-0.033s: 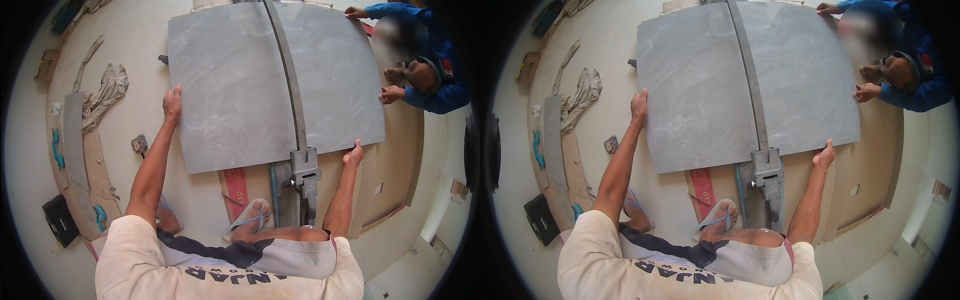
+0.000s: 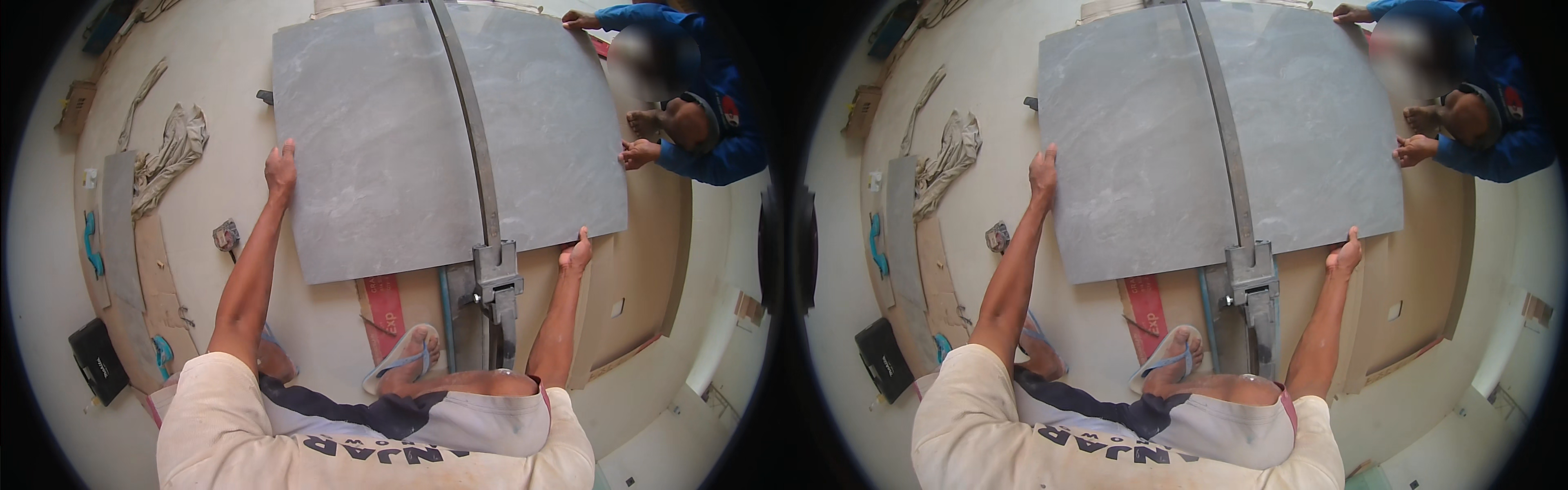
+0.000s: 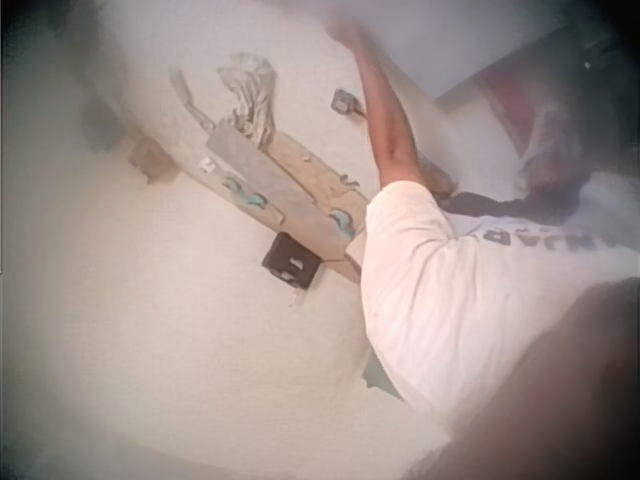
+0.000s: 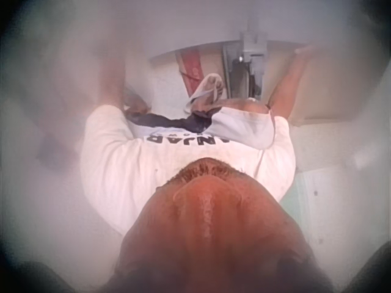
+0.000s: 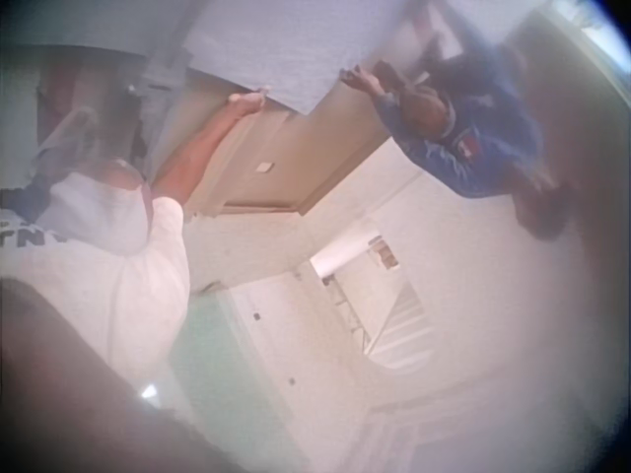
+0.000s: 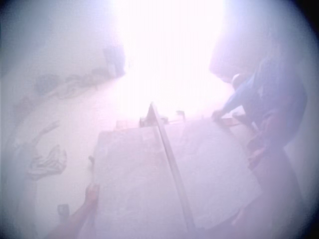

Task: The person measures and marks a large ceramic tile using a tape measure and pencil, then positions it on a manual tile cutter. They operate the cutter's handle to score and snap the tile, separating it into two pieces. The person repeats the process with another tile, measuring, marking, and cutting it to size.

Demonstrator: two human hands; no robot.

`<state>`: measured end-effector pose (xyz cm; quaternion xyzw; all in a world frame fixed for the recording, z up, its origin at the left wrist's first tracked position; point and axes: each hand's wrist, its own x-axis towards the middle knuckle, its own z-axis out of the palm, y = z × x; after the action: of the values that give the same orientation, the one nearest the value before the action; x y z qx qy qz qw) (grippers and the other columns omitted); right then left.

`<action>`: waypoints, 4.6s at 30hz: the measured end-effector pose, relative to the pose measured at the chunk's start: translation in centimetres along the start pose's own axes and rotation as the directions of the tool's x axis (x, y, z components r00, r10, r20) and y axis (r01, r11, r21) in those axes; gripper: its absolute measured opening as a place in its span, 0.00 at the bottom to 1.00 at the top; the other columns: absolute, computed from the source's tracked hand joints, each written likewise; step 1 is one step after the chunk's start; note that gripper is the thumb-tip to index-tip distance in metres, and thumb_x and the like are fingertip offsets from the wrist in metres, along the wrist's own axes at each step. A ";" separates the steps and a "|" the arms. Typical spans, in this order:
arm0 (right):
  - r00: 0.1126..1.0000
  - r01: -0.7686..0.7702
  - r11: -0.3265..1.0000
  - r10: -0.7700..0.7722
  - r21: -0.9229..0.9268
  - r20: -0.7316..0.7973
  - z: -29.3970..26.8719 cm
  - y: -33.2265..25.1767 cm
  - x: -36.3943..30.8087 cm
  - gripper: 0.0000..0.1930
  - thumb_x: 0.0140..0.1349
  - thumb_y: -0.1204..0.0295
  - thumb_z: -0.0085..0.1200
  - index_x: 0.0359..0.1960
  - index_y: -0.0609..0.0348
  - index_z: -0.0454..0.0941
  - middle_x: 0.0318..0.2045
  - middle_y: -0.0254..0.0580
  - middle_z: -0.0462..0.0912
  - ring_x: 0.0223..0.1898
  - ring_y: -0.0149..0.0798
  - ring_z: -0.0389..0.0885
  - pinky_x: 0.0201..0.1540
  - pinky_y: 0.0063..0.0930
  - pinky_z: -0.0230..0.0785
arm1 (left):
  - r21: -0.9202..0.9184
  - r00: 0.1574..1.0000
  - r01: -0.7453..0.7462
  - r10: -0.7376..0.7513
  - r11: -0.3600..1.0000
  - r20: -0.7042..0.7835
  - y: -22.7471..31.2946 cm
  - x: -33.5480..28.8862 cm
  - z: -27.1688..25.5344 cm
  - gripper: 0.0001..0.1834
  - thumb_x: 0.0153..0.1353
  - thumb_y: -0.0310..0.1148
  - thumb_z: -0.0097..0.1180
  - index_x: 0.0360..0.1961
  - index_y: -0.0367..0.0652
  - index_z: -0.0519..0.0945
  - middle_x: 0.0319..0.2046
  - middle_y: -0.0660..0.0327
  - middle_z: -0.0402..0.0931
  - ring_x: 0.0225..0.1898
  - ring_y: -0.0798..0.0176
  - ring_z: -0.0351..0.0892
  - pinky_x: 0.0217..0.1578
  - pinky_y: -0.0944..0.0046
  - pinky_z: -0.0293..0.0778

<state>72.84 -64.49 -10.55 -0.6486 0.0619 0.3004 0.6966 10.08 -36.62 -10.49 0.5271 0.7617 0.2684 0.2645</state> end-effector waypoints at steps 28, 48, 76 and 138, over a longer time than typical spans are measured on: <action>1.000 0.019 0.999 -0.020 0.030 0.017 0.6 0.2 -0.1 0.21 0.72 0.65 0.47 0.59 0.69 0.68 0.55 0.48 0.76 0.54 0.47 0.77 0.58 0.44 0.72 | -0.002 0.997 0.042 -0.041 0.999 0.067 2.8 -1.7 -1.5 0.31 0.68 0.56 0.49 0.37 0.30 0.74 0.37 0.37 0.77 0.43 0.35 0.76 0.47 0.47 0.70; 0.999 0.026 0.999 -0.027 0.042 0.029 0.1 0.4 1.0 0.19 0.72 0.66 0.47 0.57 0.69 0.68 0.53 0.48 0.76 0.52 0.48 0.78 0.56 0.45 0.73 | -0.268 0.987 0.104 -0.067 0.958 0.145 -0.8 -0.4 0.2 0.30 0.70 0.54 0.49 0.33 0.30 0.71 0.30 0.50 0.72 0.35 0.56 0.68 0.42 0.57 0.69; 0.998 0.048 0.999 -0.048 -0.005 0.033 0.1 0.3 2.3 0.19 0.70 0.68 0.50 0.56 0.68 0.69 0.53 0.46 0.76 0.52 0.45 0.77 0.55 0.43 0.73 | -0.379 0.974 0.210 -0.158 0.901 0.164 1.3 -0.7 -0.1 0.24 0.69 0.50 0.52 0.30 0.36 0.75 0.25 0.65 0.70 0.29 0.69 0.64 0.32 0.64 0.66; 0.805 0.037 -0.105 0.592 -0.994 -0.033 -26.4 -9.4 -41.1 0.23 0.67 0.52 0.42 0.48 0.59 0.76 0.40 0.63 0.83 0.42 0.64 0.81 0.47 0.46 0.72 | -0.261 0.981 0.175 -0.147 0.949 0.124 1.1 0.3 0.9 0.36 0.68 0.55 0.48 0.52 0.25 0.75 0.53 0.45 0.76 0.54 0.48 0.75 0.57 0.56 0.68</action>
<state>52.12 -103.03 13.14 -0.8238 -0.1858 0.5305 -0.0731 11.32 -35.90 -10.41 0.4353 0.7436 0.3197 0.3940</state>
